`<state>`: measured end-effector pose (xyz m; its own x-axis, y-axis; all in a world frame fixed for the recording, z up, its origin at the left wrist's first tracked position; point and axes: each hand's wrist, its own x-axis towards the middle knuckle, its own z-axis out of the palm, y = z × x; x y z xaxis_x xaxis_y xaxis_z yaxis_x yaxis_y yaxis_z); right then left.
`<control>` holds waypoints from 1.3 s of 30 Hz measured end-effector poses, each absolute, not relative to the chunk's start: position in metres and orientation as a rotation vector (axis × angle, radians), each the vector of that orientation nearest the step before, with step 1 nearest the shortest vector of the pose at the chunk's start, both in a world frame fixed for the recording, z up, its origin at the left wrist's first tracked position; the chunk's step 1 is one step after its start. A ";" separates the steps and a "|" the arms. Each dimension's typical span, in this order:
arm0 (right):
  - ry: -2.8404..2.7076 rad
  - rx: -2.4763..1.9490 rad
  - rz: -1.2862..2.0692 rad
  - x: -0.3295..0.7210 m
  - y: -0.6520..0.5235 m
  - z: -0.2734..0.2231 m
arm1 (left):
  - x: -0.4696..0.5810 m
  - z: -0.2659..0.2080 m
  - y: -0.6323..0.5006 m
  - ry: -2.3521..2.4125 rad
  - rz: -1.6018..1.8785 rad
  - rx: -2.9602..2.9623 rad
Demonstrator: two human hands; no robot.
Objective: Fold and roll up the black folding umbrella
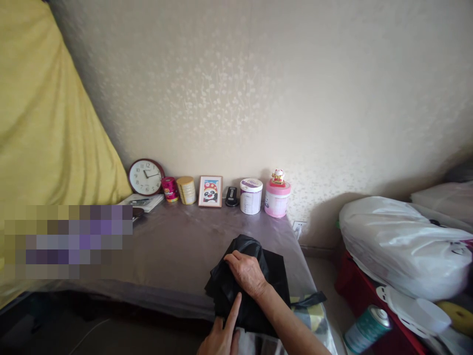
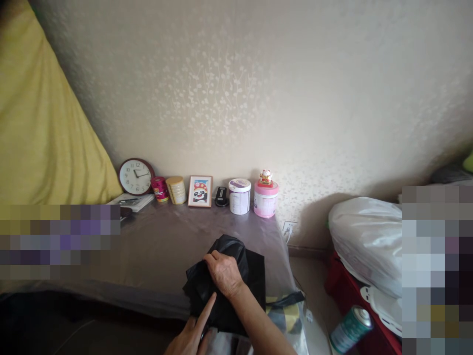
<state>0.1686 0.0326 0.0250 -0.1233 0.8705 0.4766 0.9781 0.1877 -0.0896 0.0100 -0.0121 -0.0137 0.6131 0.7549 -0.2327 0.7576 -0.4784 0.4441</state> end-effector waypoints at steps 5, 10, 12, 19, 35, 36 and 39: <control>-2.044 -1.678 -0.259 0.167 0.030 0.029 | 0.010 -0.018 -0.011 1.173 -0.005 2.310; -2.030 -1.467 -0.089 0.176 0.008 0.030 | 0.009 -0.021 -0.011 1.189 0.076 2.234; -2.028 -1.440 -0.086 0.185 0.001 0.027 | 0.010 -0.023 -0.011 1.177 0.087 2.222; -1.976 -1.594 -0.210 0.226 0.035 0.014 | 0.009 -0.019 -0.011 1.218 0.076 2.165; -2.022 -1.678 -0.208 0.207 0.044 0.022 | 0.008 -0.021 -0.012 1.226 0.073 2.244; -1.936 -1.744 -0.266 0.210 0.048 0.024 | 0.008 -0.020 -0.012 1.240 0.052 2.237; -1.875 -1.714 -0.332 0.209 0.046 0.027 | 0.009 -0.022 -0.011 1.265 0.023 2.223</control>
<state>0.2087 0.0456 0.0272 -0.0146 0.8284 0.5599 0.9704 0.1468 -0.1918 0.0089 -0.0115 -0.0216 0.5510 0.7936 -0.2580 0.7837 -0.3857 0.4869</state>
